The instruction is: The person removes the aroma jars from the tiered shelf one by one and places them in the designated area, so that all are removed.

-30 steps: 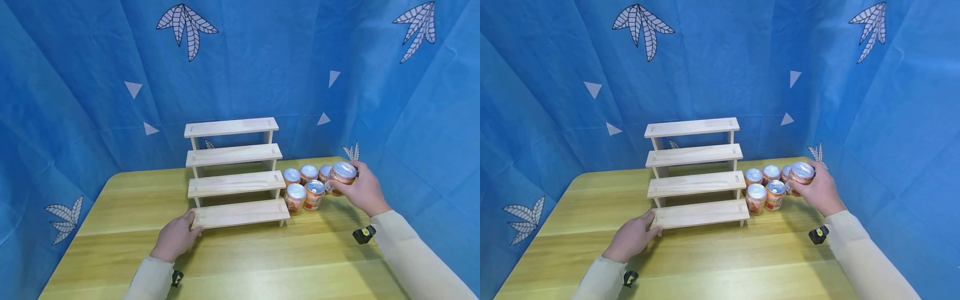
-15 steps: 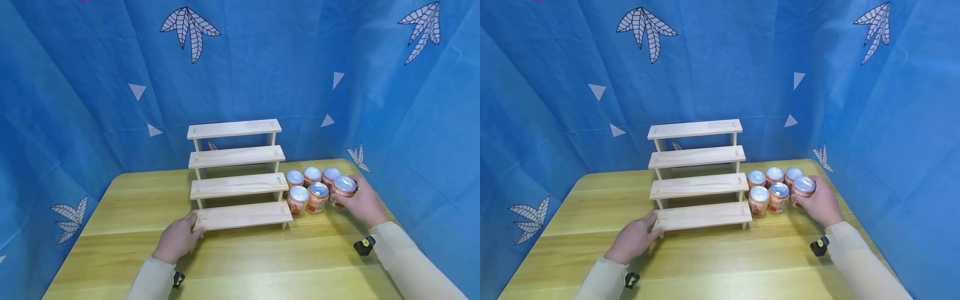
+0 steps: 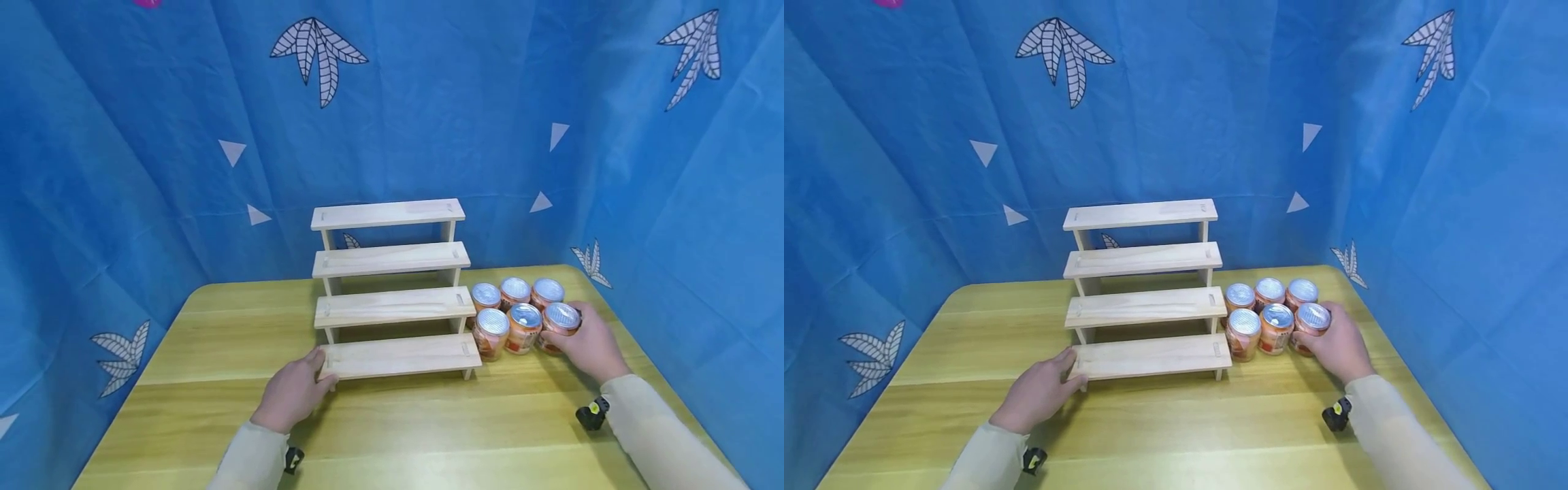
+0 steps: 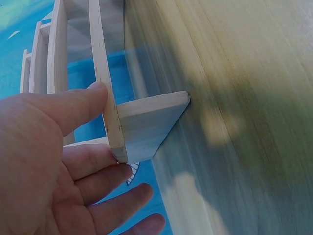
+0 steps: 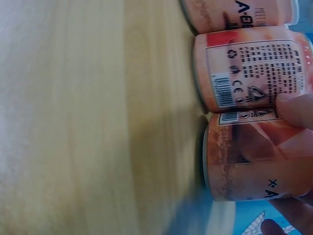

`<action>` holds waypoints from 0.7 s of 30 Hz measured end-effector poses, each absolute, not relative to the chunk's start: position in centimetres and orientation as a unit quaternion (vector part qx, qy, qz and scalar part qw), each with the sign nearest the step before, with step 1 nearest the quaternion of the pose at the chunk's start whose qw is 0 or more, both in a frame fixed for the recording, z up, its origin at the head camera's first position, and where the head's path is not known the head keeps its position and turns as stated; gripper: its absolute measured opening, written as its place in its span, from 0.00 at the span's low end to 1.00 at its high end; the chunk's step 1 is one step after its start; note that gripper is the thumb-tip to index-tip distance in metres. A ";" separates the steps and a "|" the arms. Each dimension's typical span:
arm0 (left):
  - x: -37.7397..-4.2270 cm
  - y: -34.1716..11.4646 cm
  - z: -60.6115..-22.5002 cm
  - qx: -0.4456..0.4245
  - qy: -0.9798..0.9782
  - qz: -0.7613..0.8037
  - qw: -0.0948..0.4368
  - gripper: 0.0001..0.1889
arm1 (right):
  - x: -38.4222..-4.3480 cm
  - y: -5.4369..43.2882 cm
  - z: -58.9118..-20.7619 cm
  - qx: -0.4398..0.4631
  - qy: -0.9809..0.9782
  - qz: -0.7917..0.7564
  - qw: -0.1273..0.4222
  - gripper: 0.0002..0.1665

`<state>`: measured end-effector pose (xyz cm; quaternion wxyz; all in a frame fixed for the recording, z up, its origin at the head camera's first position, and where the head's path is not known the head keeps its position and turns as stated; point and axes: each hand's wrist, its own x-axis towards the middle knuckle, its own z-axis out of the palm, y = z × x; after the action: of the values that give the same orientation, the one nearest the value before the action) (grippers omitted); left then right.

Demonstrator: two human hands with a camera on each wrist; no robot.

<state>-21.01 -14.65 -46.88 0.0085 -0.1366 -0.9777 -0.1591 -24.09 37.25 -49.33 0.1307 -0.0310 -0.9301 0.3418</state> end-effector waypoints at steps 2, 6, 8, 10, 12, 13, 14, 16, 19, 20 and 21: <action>-21.2 -14.5 -47.0 -0.143 -0.977 -0.161 0.008 0.32 | -24.0 37.4 -49.6 -0.033 -0.928 0.347 0.129 0.51; -21.7 -14.1 -47.2 -0.146 -0.975 -0.170 0.010 0.30 | -24.0 37.8 -49.8 -0.027 -0.928 0.354 0.117 0.52; -21.8 -14.0 -47.3 -0.145 -0.975 -0.170 0.014 0.31 | -24.0 37.9 -49.7 -0.020 -0.929 0.351 0.111 0.54; -21.8 -13.8 -47.4 -0.146 -0.974 -0.170 0.013 0.32 | -23.8 38.1 -49.6 -0.014 -0.932 0.347 0.104 0.54; -21.9 -13.6 -47.5 -0.149 -0.975 -0.167 0.012 0.33 | -23.5 38.2 -49.3 -0.013 -0.936 0.340 0.095 0.55; -22.0 -13.5 -47.6 -0.151 -0.974 -0.167 0.011 0.33 | -23.3 38.3 -49.1 -0.012 -0.938 0.334 0.091 0.55; -22.0 -13.5 -47.6 -0.150 -0.974 -0.168 0.009 0.33 | -23.1 38.3 -48.9 -0.011 -0.940 0.328 0.088 0.55; -22.2 -13.4 -47.7 -0.147 -0.974 -0.171 0.006 0.33 | -22.8 38.2 -48.3 -0.008 -0.945 0.315 0.090 0.53; -22.4 -13.7 -47.7 -0.143 -0.973 -0.179 0.000 0.33 | -22.4 37.6 -47.6 0.000 -0.951 0.293 0.098 0.49; -22.4 -13.9 -47.7 -0.143 -0.973 -0.182 -0.001 0.33 | -22.3 37.3 -47.4 0.004 -0.953 0.287 0.102 0.47; -22.5 -14.1 -47.8 -0.142 -0.972 -0.186 -0.003 0.33 | -22.1 37.0 -47.2 0.009 -0.954 0.282 0.105 0.46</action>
<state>-22.50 -14.08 -47.75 -0.0035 -0.1421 -0.9722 -0.1860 -22.09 36.99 -47.18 0.1047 0.0090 -0.9536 0.2821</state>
